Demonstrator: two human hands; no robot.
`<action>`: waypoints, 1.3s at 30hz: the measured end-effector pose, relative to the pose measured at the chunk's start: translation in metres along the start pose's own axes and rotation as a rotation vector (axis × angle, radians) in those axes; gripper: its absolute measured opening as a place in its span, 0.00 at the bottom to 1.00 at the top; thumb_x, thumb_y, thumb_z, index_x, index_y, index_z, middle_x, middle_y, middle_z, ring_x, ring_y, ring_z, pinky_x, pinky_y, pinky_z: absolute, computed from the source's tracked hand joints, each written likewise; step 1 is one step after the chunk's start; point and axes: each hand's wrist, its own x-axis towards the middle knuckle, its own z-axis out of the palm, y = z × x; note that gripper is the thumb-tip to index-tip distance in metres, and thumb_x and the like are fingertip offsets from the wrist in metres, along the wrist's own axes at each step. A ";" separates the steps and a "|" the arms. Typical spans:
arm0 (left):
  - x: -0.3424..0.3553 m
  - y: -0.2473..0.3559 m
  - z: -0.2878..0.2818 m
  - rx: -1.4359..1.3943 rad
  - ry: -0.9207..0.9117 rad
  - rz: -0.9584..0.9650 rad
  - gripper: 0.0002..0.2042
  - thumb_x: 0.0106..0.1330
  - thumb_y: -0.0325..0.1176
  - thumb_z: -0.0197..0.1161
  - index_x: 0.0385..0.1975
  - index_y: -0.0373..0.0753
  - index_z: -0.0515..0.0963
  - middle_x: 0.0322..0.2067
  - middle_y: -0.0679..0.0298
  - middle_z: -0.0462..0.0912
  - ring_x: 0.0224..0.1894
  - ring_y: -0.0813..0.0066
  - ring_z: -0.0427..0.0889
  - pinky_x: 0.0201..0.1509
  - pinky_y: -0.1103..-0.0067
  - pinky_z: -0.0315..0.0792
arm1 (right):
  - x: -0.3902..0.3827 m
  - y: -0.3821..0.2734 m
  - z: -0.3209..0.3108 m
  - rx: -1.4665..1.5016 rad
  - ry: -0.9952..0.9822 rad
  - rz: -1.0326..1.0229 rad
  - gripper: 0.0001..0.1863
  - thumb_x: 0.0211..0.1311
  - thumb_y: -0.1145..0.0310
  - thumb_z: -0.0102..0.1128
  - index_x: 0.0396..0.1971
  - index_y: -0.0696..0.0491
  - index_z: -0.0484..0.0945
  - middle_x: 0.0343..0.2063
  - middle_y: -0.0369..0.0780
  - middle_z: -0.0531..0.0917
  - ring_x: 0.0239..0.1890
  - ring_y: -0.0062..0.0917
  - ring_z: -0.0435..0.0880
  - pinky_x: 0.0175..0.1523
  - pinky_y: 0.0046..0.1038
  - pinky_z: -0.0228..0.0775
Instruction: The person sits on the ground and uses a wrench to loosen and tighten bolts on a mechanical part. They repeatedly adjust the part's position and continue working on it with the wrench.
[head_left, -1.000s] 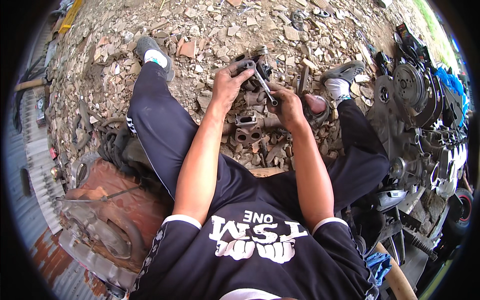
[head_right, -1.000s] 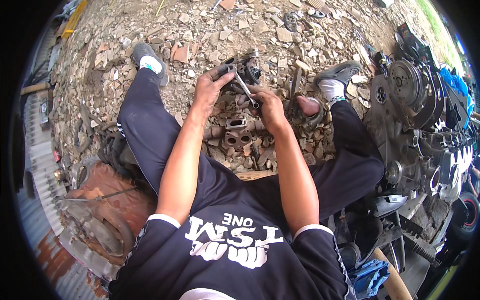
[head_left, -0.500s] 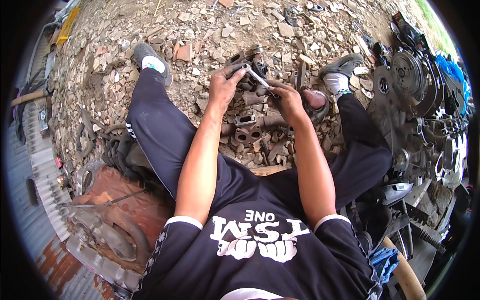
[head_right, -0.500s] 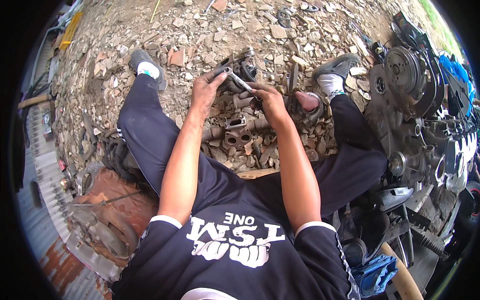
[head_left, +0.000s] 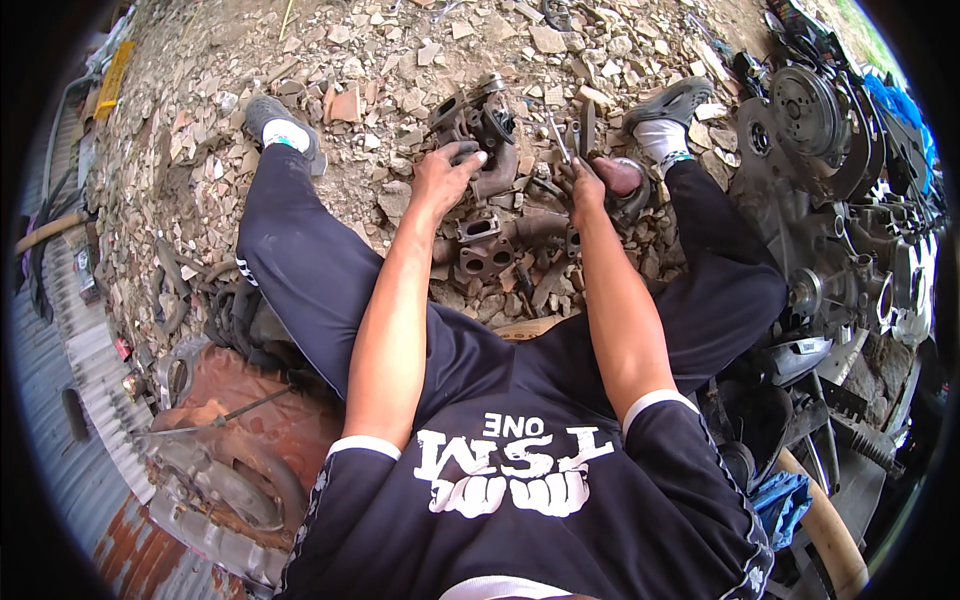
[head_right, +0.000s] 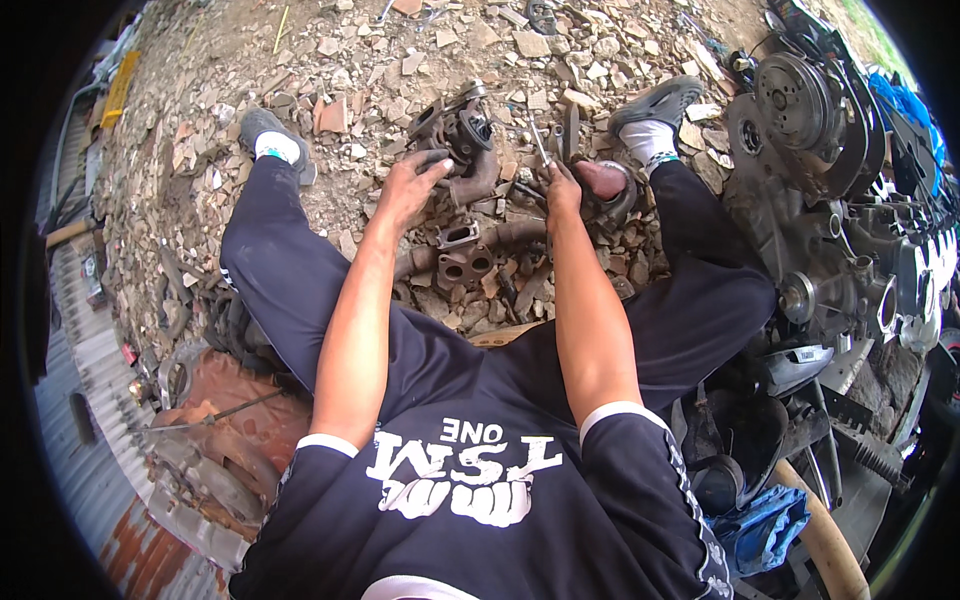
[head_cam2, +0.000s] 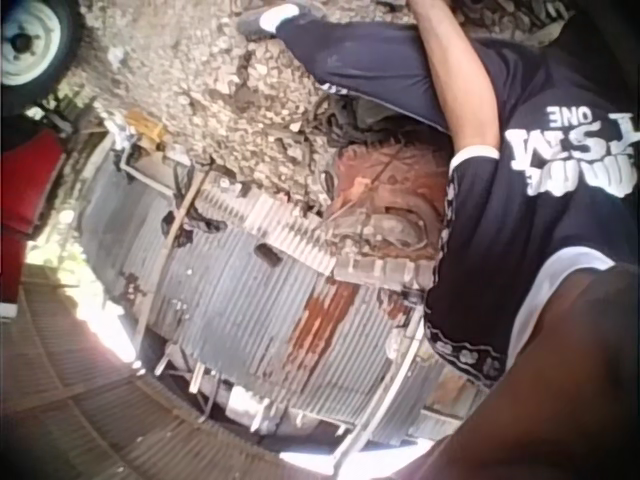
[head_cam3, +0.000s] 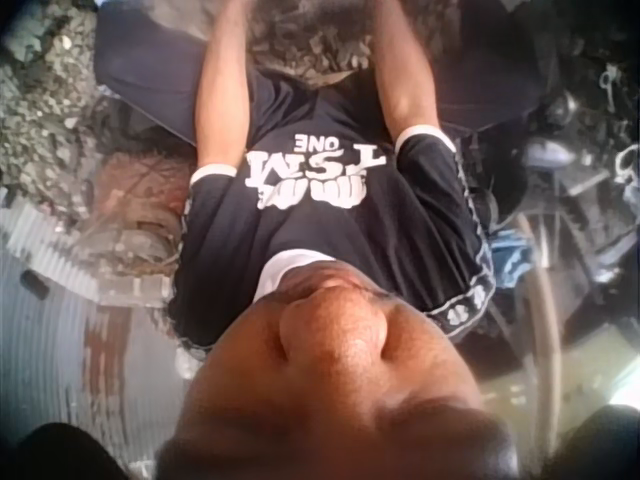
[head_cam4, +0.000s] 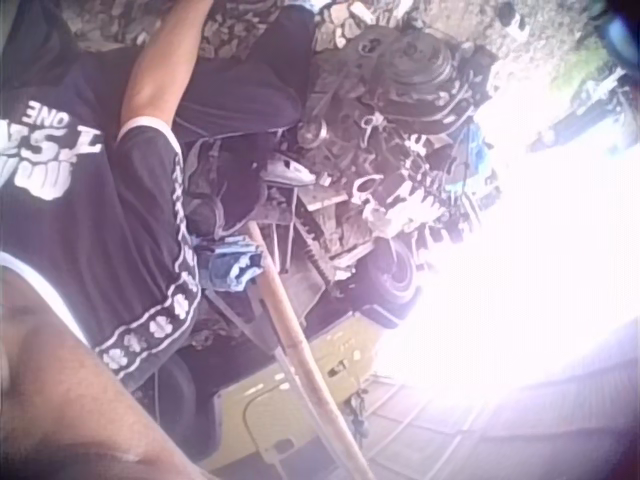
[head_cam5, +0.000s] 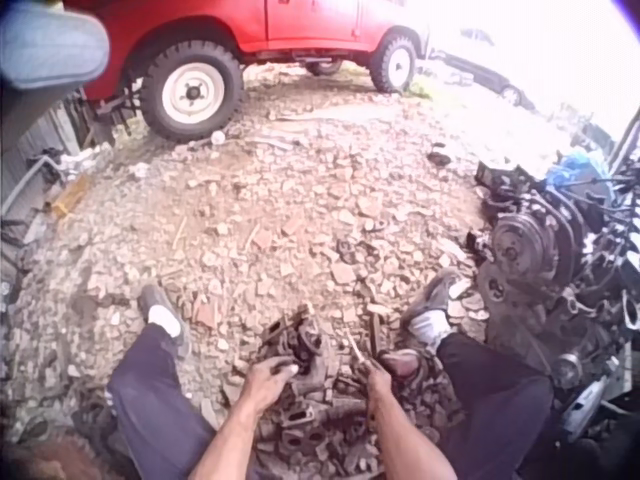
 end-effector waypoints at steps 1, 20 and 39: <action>-0.001 0.001 -0.001 0.041 -0.003 -0.024 0.18 0.65 0.39 0.69 0.52 0.38 0.82 0.44 0.63 0.87 0.43 0.78 0.83 0.47 0.80 0.75 | 0.000 0.005 -0.006 -0.301 0.105 -0.107 0.19 0.68 0.61 0.58 0.58 0.46 0.79 0.43 0.38 0.88 0.46 0.31 0.85 0.52 0.33 0.76; 0.004 -0.006 0.009 0.095 -0.046 -0.085 0.21 0.63 0.44 0.69 0.51 0.39 0.83 0.44 0.54 0.87 0.47 0.68 0.85 0.55 0.75 0.74 | 0.003 0.053 -0.007 -1.700 -0.138 -0.270 0.18 0.61 0.63 0.52 0.47 0.54 0.82 0.46 0.49 0.85 0.51 0.43 0.85 0.57 0.40 0.77; 0.002 0.004 0.010 0.113 -0.045 -0.060 0.19 0.65 0.43 0.67 0.51 0.38 0.83 0.43 0.56 0.88 0.46 0.71 0.85 0.54 0.76 0.74 | -0.012 -0.017 0.009 -1.016 0.548 -0.251 0.29 0.54 0.69 0.64 0.57 0.48 0.68 0.53 0.50 0.68 0.53 0.49 0.74 0.58 0.43 0.69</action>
